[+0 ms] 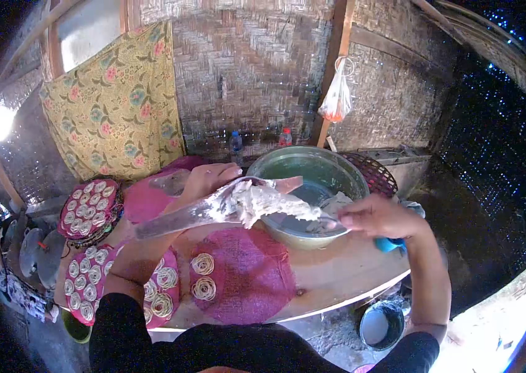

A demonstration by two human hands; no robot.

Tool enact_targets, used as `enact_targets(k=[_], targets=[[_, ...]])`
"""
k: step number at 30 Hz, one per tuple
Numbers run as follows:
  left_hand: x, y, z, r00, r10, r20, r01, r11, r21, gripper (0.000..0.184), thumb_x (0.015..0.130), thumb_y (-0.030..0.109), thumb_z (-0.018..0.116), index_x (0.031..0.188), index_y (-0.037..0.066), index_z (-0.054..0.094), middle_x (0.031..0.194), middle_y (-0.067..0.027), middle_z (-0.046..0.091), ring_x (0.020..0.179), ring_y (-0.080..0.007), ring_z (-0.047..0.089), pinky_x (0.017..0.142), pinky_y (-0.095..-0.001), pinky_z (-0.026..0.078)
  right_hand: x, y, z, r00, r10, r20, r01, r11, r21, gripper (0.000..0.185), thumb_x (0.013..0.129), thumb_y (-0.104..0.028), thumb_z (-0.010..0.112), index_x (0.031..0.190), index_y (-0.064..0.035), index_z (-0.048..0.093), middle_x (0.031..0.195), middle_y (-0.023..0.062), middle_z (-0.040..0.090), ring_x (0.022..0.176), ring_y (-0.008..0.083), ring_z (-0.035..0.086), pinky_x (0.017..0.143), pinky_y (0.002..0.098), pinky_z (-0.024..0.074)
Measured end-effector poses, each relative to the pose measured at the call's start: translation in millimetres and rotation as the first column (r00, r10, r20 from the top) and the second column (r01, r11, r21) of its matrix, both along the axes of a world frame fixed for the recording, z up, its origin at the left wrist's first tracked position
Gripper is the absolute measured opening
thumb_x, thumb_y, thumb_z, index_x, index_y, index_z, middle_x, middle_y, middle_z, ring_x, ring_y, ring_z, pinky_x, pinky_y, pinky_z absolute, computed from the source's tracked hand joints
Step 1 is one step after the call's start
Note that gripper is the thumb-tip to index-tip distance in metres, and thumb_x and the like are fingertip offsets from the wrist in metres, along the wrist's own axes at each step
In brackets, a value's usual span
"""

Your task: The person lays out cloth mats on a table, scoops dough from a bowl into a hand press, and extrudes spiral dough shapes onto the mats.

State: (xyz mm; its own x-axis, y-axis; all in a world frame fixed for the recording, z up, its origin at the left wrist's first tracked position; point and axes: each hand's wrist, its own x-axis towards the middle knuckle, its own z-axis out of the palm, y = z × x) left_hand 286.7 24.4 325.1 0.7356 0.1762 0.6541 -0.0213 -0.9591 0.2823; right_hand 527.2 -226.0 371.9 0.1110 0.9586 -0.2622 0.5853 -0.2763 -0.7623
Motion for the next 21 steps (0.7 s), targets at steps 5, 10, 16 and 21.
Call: enact_targets(k=[5, 10, 16, 21], targets=[[7.1, -16.2, -11.0, 0.996, 0.080, -0.024, -0.073, 0.973, 0.217, 0.028, 0.076, 0.034, 0.062, 0.091, 0.011, 0.058, 0.080, -0.0121, 0.061, 0.073, -0.0331, 0.061, 0.063, -0.0423, 0.048, -78.1, 4.1, 19.3, 0.403, -0.334, 0.852, -0.397, 0.776, 0.491, 0.026, 0.081, -0.024, 0.061, 0.101, -0.0083, 0.066, 0.077, 0.0015, 0.064, 0.060, 0.0152, 0.058, 0.053, 0.0246, 0.0459], [2.1, -37.5, -14.8, 0.938, 0.081, -0.338, -0.087, 0.996, -0.004, 0.041, 0.069, 0.035, 0.073, 0.101, 0.010, 0.063, 0.094, -0.0088, 0.066, 0.085, -0.0247, 0.064, 0.081, -0.0339, 0.051, -129.8, 7.9, -40.8, 0.013, -0.422, 0.906, -0.488, 0.788, 0.374, 0.039, 0.073, -0.017, 0.054, 0.111, -0.0114, 0.059, 0.072, -0.0012, 0.050, 0.060, 0.0142, 0.055, 0.053, 0.0263, 0.0469], [-3.8, -37.9, -23.8, 0.982, -0.130, -0.138, 0.103, 0.976, -0.191, 0.032, 0.067, 0.031, 0.075, 0.089, 0.010, 0.064, 0.086, -0.0086, 0.066, 0.080, -0.0281, 0.064, 0.072, -0.0370, 0.051, -157.0, -30.3, -55.8, 0.019, -0.342, 0.940, -0.310, 0.892, 0.330, 0.048, 0.073, -0.020, 0.053, 0.120, -0.0086, 0.054, 0.076, -0.0006, 0.052, 0.067, 0.0135, 0.057, 0.058, 0.0252, 0.0488], [-1.1, -30.9, -15.2, 0.984, 0.074, -0.159, -0.059, 0.993, 0.100, 0.034, 0.079, 0.025, 0.064, 0.104, 0.003, 0.061, 0.104, -0.0177, 0.062, 0.097, -0.0333, 0.059, 0.082, -0.0414, 0.046, -186.0, -72.8, -7.1, 0.042, -0.400, 0.915, -0.150, 0.903, 0.402, 0.041, 0.074, -0.016, 0.053, 0.114, -0.0064, 0.057, 0.086, 0.0028, 0.057, 0.072, 0.0166, 0.059, 0.061, 0.0282, 0.0502]])
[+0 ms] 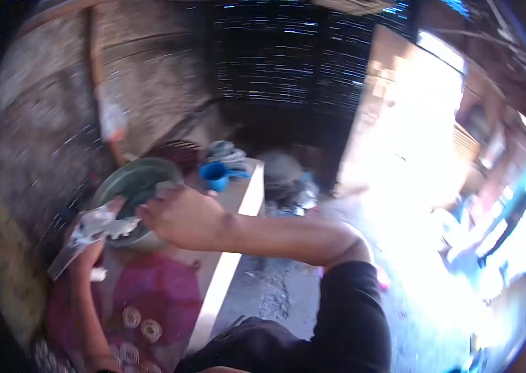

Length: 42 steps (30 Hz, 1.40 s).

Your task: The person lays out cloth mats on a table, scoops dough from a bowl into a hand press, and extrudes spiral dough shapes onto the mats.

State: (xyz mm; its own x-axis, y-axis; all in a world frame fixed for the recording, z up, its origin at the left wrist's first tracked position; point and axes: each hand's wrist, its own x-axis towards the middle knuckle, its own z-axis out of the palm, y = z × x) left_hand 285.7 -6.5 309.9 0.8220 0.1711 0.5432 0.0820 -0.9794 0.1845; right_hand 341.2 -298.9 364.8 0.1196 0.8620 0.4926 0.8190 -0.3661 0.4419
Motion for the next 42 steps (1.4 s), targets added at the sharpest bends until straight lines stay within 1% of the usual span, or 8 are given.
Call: enact_targets(k=[2, 4, 16, 21, 28, 37, 39, 42], targets=[[9.0, 12.6, -4.4, 0.994, -0.092, 0.051, 0.102, 0.965, -0.241, 0.036, 0.082, 0.026, 0.062, 0.110, 0.003, 0.059, 0.106, -0.0173, 0.062, 0.100, -0.0335, 0.058, 0.083, -0.0416, 0.046, -16.0, -15.8, 19.3, 1.000, -0.017, -0.008, 0.018, 0.996, 0.090, 0.037, 0.073, -0.016, 0.054, 0.109, -0.0051, 0.059, 0.087, 0.0041, 0.059, 0.072, 0.0183, 0.060, 0.059, 0.0303, 0.0506], [9.8, 17.2, -13.5, 0.983, -0.055, 0.174, 0.041, 0.996, 0.084, 0.038, 0.083, 0.030, 0.063, 0.112, 0.005, 0.059, 0.110, -0.0166, 0.061, 0.102, -0.0314, 0.058, 0.085, -0.0415, 0.046, -23.3, -19.5, 32.1, 0.996, -0.089, 0.009, 0.087, 0.989, 0.122, 0.035, 0.073, -0.016, 0.055, 0.106, -0.0045, 0.060, 0.087, 0.0047, 0.060, 0.071, 0.0190, 0.061, 0.058, 0.0313, 0.0506], [22.8, -48.0, -4.2, 0.971, -0.112, 0.213, 0.126, 0.991, -0.054, 0.039, 0.081, 0.030, 0.064, 0.111, 0.006, 0.059, 0.109, -0.0145, 0.061, 0.100, -0.0294, 0.059, 0.084, -0.0385, 0.047, -69.2, 10.2, 64.7, 0.980, -0.194, -0.037, 0.175, 0.940, -0.295, 0.018, 0.072, -0.021, 0.062, 0.086, -0.0129, 0.069, 0.085, 0.0081, 0.067, 0.080, 0.0247, 0.066, 0.065, 0.0418, 0.0536], [29.0, -53.5, -5.0, 0.968, -0.139, 0.207, 0.152, 0.987, -0.050, 0.040, 0.080, 0.030, 0.065, 0.111, 0.006, 0.059, 0.108, -0.0142, 0.061, 0.099, -0.0293, 0.059, 0.084, -0.0379, 0.047, -38.6, 12.4, 3.6, 0.985, 0.152, -0.078, -0.145, 0.986, 0.087, 0.017, 0.074, -0.022, 0.062, 0.078, -0.0077, 0.069, 0.075, 0.0096, 0.066, 0.072, 0.0261, 0.067, 0.062, 0.0420, 0.0545], [26.7, -62.3, -2.5, 0.967, -0.151, 0.204, 0.161, 0.986, -0.034, 0.041, 0.079, 0.031, 0.067, 0.111, 0.006, 0.059, 0.106, -0.0138, 0.062, 0.098, -0.0291, 0.059, 0.084, -0.0370, 0.048, -67.5, -45.4, 56.6, 0.983, -0.170, -0.070, 0.178, 0.976, 0.126, 0.011, 0.072, -0.015, 0.062, 0.075, -0.0064, 0.068, 0.074, 0.0087, 0.066, 0.070, 0.0227, 0.067, 0.059, 0.0384, 0.0536], [27.9, -63.3, 0.5, 0.967, -0.161, 0.195, 0.172, 0.984, -0.042, 0.043, 0.077, 0.031, 0.068, 0.110, 0.006, 0.058, 0.104, -0.0132, 0.062, 0.097, -0.0289, 0.060, 0.084, -0.0359, 0.048, -67.9, -25.9, 48.6, 0.999, -0.049, -0.003, 0.049, 0.999, -0.021, 0.013, 0.070, -0.019, 0.063, 0.074, -0.0087, 0.069, 0.071, 0.0084, 0.065, 0.065, 0.0247, 0.066, 0.052, 0.0419, 0.0528], [20.3, -45.8, 0.8, 0.973, -0.129, 0.193, 0.139, 0.990, -0.037, 0.044, 0.077, 0.032, 0.069, 0.110, 0.006, 0.058, 0.104, -0.0131, 0.062, 0.097, -0.0289, 0.060, 0.084, -0.0357, 0.048, -52.0, -11.0, 23.6, 0.994, -0.013, -0.110, 0.005, 0.998, -0.069, 0.024, 0.076, -0.022, 0.058, 0.089, -0.0055, 0.069, 0.089, 0.0129, 0.066, 0.082, 0.0254, 0.066, 0.064, 0.0370, 0.0539], [5.8, -30.0, 9.0, 0.979, -0.073, 0.189, 0.077, 0.997, -0.012, 0.044, 0.077, 0.032, 0.069, 0.110, 0.006, 0.058, 0.103, -0.0129, 0.062, 0.097, -0.0288, 0.060, 0.084, -0.0353, 0.048, -35.9, -19.8, 7.1, 0.967, 0.214, -0.140, -0.196, 0.971, 0.136, 0.027, 0.076, -0.020, 0.059, 0.094, -0.0031, 0.066, 0.087, 0.0133, 0.066, 0.076, 0.0262, 0.067, 0.056, 0.0402, 0.0540]])
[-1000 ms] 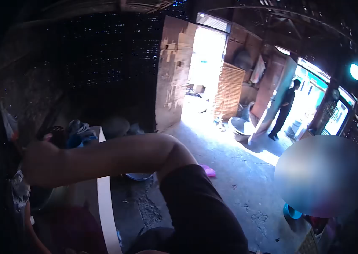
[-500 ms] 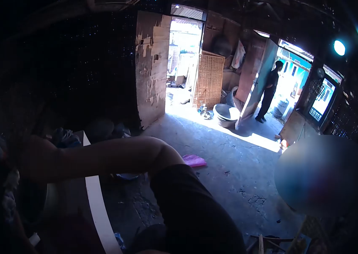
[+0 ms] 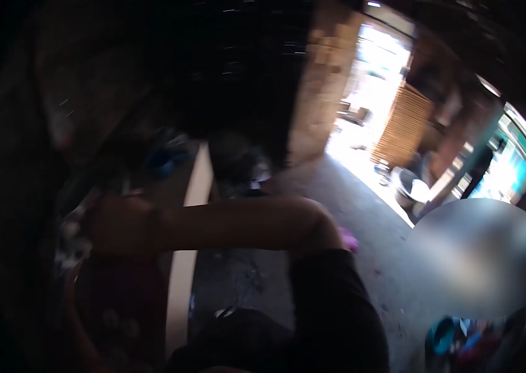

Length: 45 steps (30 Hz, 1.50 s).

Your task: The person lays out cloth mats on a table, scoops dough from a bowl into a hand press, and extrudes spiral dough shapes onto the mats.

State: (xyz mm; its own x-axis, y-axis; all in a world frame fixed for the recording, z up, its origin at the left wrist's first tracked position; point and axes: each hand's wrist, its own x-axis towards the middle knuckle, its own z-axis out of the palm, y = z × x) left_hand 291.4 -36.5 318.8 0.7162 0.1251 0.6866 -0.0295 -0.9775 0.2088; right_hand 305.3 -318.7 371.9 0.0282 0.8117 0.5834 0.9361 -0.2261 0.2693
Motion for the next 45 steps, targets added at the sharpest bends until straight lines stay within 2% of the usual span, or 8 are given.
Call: enact_targets(k=[5, 10, 23, 25, 34, 37, 42, 45], targets=[[-43.7, 32.7, 12.8, 0.988, 0.152, 0.024, -0.153, 0.983, 0.099, 0.045, 0.076, 0.032, 0.070, 0.110, 0.006, 0.058, 0.102, -0.0126, 0.063, 0.096, -0.0287, 0.060, 0.084, -0.0347, 0.049, 5.4, -19.1, 24.9, 0.971, -0.238, -0.013, 0.239, 0.968, 0.081, 0.021, 0.079, -0.016, 0.061, 0.097, -0.0052, 0.064, 0.078, 0.0080, 0.063, 0.061, 0.0166, 0.064, 0.045, 0.0316, 0.0496], [6.3, 58.5, 39.9, 0.990, 0.020, 0.136, -0.032, 0.996, 0.087, 0.049, 0.069, 0.034, 0.075, 0.107, 0.006, 0.059, 0.095, -0.0095, 0.064, 0.091, -0.0264, 0.062, 0.082, -0.0344, 0.050, 81.3, 95.1, -6.2, 0.800, 0.400, -0.447, -0.045, 0.784, 0.620, 0.035, 0.084, 0.000, 0.054, 0.119, -0.0035, 0.056, 0.084, 0.0172, 0.062, 0.082, 0.0342, 0.063, 0.068, 0.0366, 0.0500], [-44.9, 156.6, -30.9, 0.896, 0.285, 0.340, -0.287, 0.957, -0.046, 0.030, 0.068, 0.027, 0.070, 0.092, 0.011, 0.060, 0.084, -0.0104, 0.063, 0.078, -0.0302, 0.063, 0.067, -0.0353, 0.051, 33.3, 160.5, -109.1, 0.437, 0.415, -0.798, -0.219, 0.909, 0.353, 0.037, 0.089, -0.002, 0.046, 0.126, -0.0046, 0.050, 0.088, 0.0237, 0.061, 0.082, 0.0346, 0.062, 0.071, 0.0392, 0.0473], [-57.8, 116.0, -0.1, 0.880, 0.356, 0.315, -0.405, 0.908, 0.104, 0.027, 0.070, 0.027, 0.068, 0.089, 0.010, 0.059, 0.081, -0.0107, 0.062, 0.077, -0.0307, 0.062, 0.066, -0.0365, 0.051, 54.1, 165.3, -96.8, 0.202, 0.351, -0.914, -0.063, 0.936, 0.346, 0.034, 0.094, -0.009, 0.048, 0.126, 0.0010, 0.049, 0.081, 0.0053, 0.061, 0.064, 0.0112, 0.048, 0.060, 0.0271, 0.0448], [-22.2, 116.9, -16.0, 0.886, 0.424, 0.189, -0.440, 0.897, 0.049, 0.028, 0.071, 0.026, 0.065, 0.092, 0.010, 0.055, 0.082, -0.0117, 0.061, 0.077, -0.0339, 0.061, 0.063, -0.0423, 0.049, 68.4, 193.3, -145.1, 0.682, 0.595, -0.425, -0.321, 0.766, 0.557, 0.033, 0.093, -0.009, 0.046, 0.125, -0.0005, 0.051, 0.077, 0.0023, 0.056, 0.057, 0.0102, 0.046, 0.053, 0.0257, 0.0404], [-16.2, 129.2, -29.8, 0.894, 0.393, 0.216, -0.409, 0.912, 0.036, 0.031, 0.067, 0.026, 0.069, 0.091, 0.009, 0.057, 0.083, -0.0123, 0.063, 0.079, -0.0353, 0.061, 0.064, -0.0405, 0.050, 79.7, 160.3, -119.6, -0.146, 0.230, -0.962, -0.196, 0.946, 0.256, 0.031, 0.088, -0.008, 0.053, 0.119, -0.0005, 0.055, 0.108, 0.0155, 0.061, 0.074, 0.0198, 0.059, 0.068, 0.0354, 0.0491], [-10.6, 134.5, -33.6, 0.913, 0.263, 0.313, -0.239, 0.964, -0.112, 0.022, 0.078, 0.027, 0.065, 0.092, 0.011, 0.060, 0.087, -0.0062, 0.064, 0.080, -0.0215, 0.063, 0.075, -0.0341, 0.050, 252.0, 157.4, -140.6, 0.856, -0.042, -0.515, 0.025, 0.999, -0.041, 0.033, 0.086, -0.020, 0.055, 0.119, -0.0145, 0.060, 0.083, 0.0097, 0.066, 0.062, 0.0217, 0.060, 0.061, 0.0321, 0.0492], [-45.9, 69.3, 25.2, 0.945, 0.167, 0.281, -0.153, 0.986, -0.072, 0.022, 0.076, 0.014, 0.068, 0.096, 0.007, 0.062, 0.089, -0.0029, 0.064, 0.087, -0.0183, 0.062, 0.079, -0.0306, 0.050, 284.4, 166.0, -154.5, 0.873, -0.422, -0.243, 0.239, 0.807, -0.540, 0.032, 0.081, -0.020, 0.059, 0.113, -0.0158, 0.063, 0.092, 0.0137, 0.065, 0.082, 0.0294, 0.063, 0.075, 0.0377, 0.0493]])
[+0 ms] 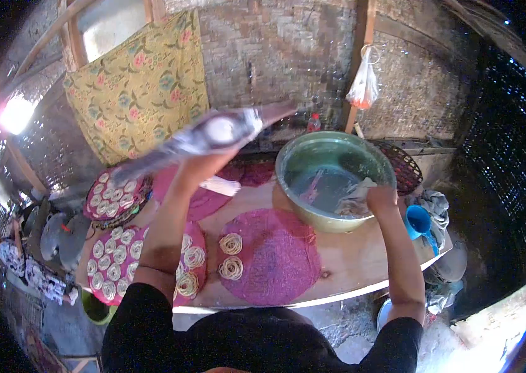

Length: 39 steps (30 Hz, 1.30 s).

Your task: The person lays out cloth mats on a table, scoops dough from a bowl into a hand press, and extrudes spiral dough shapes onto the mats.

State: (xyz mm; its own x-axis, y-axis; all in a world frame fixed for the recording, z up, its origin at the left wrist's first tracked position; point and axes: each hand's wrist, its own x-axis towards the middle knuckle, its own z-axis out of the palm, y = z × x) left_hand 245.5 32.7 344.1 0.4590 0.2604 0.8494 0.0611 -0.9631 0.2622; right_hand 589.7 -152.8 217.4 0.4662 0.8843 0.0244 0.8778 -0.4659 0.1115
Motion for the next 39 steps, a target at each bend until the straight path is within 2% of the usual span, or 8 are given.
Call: enact_targets(k=[3, 5, 7, 9, 12, 17, 25, 39], targets=[[-41.0, 21.3, -5.7, 0.915, -0.193, 0.355, 0.398, 0.586, -0.706, 0.024, 0.073, 0.009, 0.068, 0.095, 0.001, 0.061, 0.086, -0.0080, 0.064, 0.081, -0.0196, 0.061, 0.069, -0.0318, 0.049, -30.3, 10.5, 16.9, 0.965, 0.036, 0.258, -0.054, 0.997, 0.061, 0.025, 0.085, -0.027, 0.055, 0.103, -0.0167, 0.068, 0.107, 0.0123, 0.061, 0.103, 0.0292, 0.057, 0.088, 0.0378, 0.0448], [-41.5, 17.5, -10.5, 0.616, -0.284, 0.734, 0.787, 0.217, -0.577, 0.012, 0.073, 0.012, 0.059, 0.082, 0.005, 0.054, 0.076, -0.0041, 0.051, 0.066, -0.0157, 0.050, 0.059, -0.0303, 0.042, -78.1, 30.0, 20.6, 0.809, 0.564, -0.165, -0.375, 0.712, 0.593, 0.034, 0.090, -0.035, 0.049, 0.107, -0.0105, 0.065, 0.111, 0.0138, 0.059, 0.104, 0.0273, 0.056, 0.089, 0.0367, 0.0443], [-33.4, 3.3, -16.8, 0.369, -0.354, 0.860, 0.920, 0.009, -0.391, 0.012, 0.075, 0.018, 0.052, 0.073, 0.010, 0.044, 0.069, -0.0002, 0.037, 0.061, -0.0121, 0.039, 0.057, -0.0277, 0.034, -140.1, 47.7, 8.8, -0.077, 0.644, -0.762, -0.156, 0.747, 0.647, 0.054, 0.091, -0.050, 0.044, 0.112, -0.0030, 0.059, 0.113, 0.0141, 0.059, 0.101, 0.0235, 0.057, 0.087, 0.0366, 0.0455], [-22.6, 3.5, -47.7, 0.202, -0.262, 0.944, 0.947, -0.194, -0.257, 0.014, 0.073, 0.018, 0.055, 0.078, 0.009, 0.045, 0.069, 0.0007, 0.038, 0.064, -0.0120, 0.041, 0.060, -0.0289, 0.037, -195.5, 54.6, -39.6, -0.722, 0.378, -0.579, 0.231, 0.921, 0.313, 0.072, 0.086, -0.063, 0.041, 0.124, -0.0013, 0.049, 0.112, 0.0156, 0.060, 0.098, 0.0244, 0.059, 0.088, 0.0390, 0.0463], [-18.0, -1.4, -74.5, 0.244, -0.094, 0.965, 0.943, -0.211, -0.258, 0.017, 0.073, 0.017, 0.056, 0.083, 0.007, 0.048, 0.071, 0.0005, 0.044, 0.067, -0.0132, 0.045, 0.062, -0.0299, 0.039, -241.4, 61.3, -45.9, -0.932, 0.216, -0.290, 0.130, 0.949, 0.288, 0.091, 0.076, -0.077, 0.037, 0.117, 0.0029, 0.050, 0.099, 0.0233, 0.062, 0.077, 0.0336, 0.065, 0.062, 0.0483, 0.0544], [-68.6, 18.6, -129.7, 0.897, 0.210, 0.389, 0.239, 0.510, -0.826, 0.029, 0.077, 0.007, 0.062, 0.105, 0.000, 0.057, 0.099, -0.0111, 0.061, 0.095, -0.0203, 0.057, 0.082, -0.0331, 0.047, -194.3, 60.1, -76.2, -0.690, 0.458, -0.560, 0.332, 0.888, 0.318, 0.068, 0.084, -0.057, 0.043, 0.113, 0.0034, 0.052, 0.091, 0.0198, 0.063, 0.073, 0.0306, 0.063, 0.061, 0.0423, 0.0521], [-90.2, -63.3, -121.4, 0.970, -0.204, 0.135, 0.216, 0.457, -0.863, 0.036, 0.078, 0.014, 0.070, 0.111, 0.006, 0.057, 0.104, -0.0078, 0.062, 0.094, -0.0138, 0.058, 0.084, -0.0287, 0.047, -207.2, 40.2, 36.9, 0.228, 0.919, -0.322, 0.007, 0.329, 0.944, 0.082, 0.080, -0.031, 0.062, 0.138, 0.0080, 0.018, 0.125, 0.0225, 0.048, 0.100, 0.0302, 0.058, 0.082, 0.0362, 0.0478], [-78.9, -86.6, -135.7, 0.739, -0.418, -0.529, -0.064, 0.738, -0.672, 0.032, 0.069, 0.031, 0.071, 0.090, 0.007, 0.062, 0.079, -0.0155, 0.063, 0.077, -0.0325, 0.061, 0.068, -0.0410, 0.046, -213.6, 18.7, 50.7, 0.145, 0.858, -0.492, -0.581, 0.477, 0.660, 0.090, 0.072, -0.024, 0.075, 0.138, 0.0051, 0.021, 0.127, 0.0272, 0.046, 0.116, 0.0356, 0.050, 0.098, 0.0396, 0.0387]])
